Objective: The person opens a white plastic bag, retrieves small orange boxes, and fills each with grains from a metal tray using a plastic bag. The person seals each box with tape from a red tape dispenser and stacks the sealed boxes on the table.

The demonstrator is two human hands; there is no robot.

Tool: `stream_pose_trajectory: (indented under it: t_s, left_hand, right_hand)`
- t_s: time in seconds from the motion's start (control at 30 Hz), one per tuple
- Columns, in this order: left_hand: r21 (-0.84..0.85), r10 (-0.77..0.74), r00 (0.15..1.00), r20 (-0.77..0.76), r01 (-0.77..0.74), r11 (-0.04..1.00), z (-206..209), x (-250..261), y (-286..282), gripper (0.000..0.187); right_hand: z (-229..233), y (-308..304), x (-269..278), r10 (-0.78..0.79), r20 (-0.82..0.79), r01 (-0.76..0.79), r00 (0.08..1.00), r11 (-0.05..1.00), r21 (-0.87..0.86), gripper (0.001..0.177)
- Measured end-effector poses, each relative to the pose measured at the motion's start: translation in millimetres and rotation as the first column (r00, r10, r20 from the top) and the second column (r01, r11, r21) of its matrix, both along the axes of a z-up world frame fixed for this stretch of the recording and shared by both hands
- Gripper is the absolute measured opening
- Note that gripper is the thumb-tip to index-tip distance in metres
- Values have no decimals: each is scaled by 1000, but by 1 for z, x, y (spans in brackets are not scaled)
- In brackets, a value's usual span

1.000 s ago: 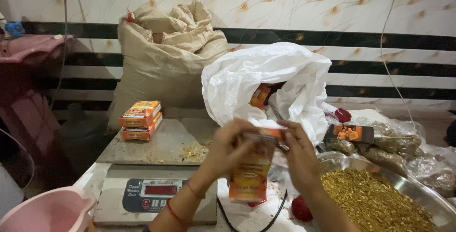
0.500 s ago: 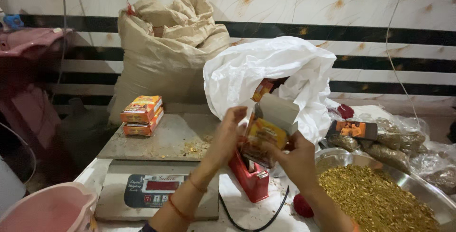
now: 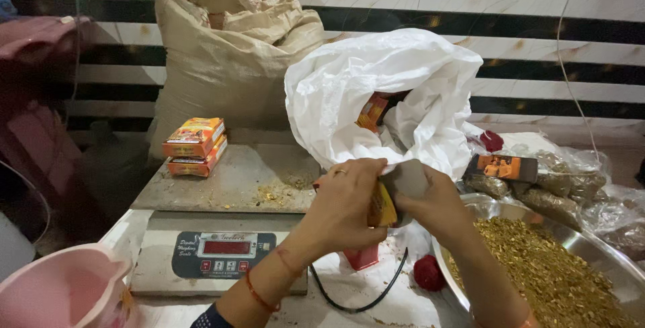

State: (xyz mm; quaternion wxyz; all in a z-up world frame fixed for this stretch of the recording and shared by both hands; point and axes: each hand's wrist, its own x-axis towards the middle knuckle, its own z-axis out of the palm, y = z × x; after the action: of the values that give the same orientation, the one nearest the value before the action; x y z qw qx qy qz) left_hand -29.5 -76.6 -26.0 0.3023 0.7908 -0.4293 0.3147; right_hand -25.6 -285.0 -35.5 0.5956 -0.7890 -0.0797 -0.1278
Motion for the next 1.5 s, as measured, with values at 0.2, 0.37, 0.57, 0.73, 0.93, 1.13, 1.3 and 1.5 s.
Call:
stream_pose_trajectory:
  t_s: [0.2,0.37,0.57,0.73,0.93,1.13,1.3,1.5]
  left_hand:
    - [-28,187,945,269,-186,982,-20,-2,-16,85]
    - [23,144,968,206,-152,988,-31,4,-23,79]
    - [-96,-110,962,-250,88,991,-30,-7,-29,93]
    - [2,-228,942,-246,236,972,-45,-17,-47,78]
    - [82,-158,828,-538,238,968,-64,-22,-64,91]
    - [253,-28,807,-590,217,943,-80,-12,-66,109]
    - [192,-85,895,-438,185,964,-86,-5,-71,102]
    - [136,-137,872,-470,225,965,-84,-4,-73,86]
  right_hand:
    - [-5,-3,-1,-210,147,239,966,947,-213,29]
    - [-7,-12,-1,-232,214,296,949,890,-347,29]
    - [10,-95,-11,111,-311,-165,944,974,-153,57]
    - [-15,-236,-1,-637,-244,447,732,718,-534,61]
    - [-123,-435,34,-808,163,695,567,363,-620,83]
    - [-151,-476,29,-759,288,581,584,142,-802,43]
    - [-151,-495,19,-677,485,692,553,49,-720,20]
    - [-142,-505,9,-641,629,890,440,218,-400,14]
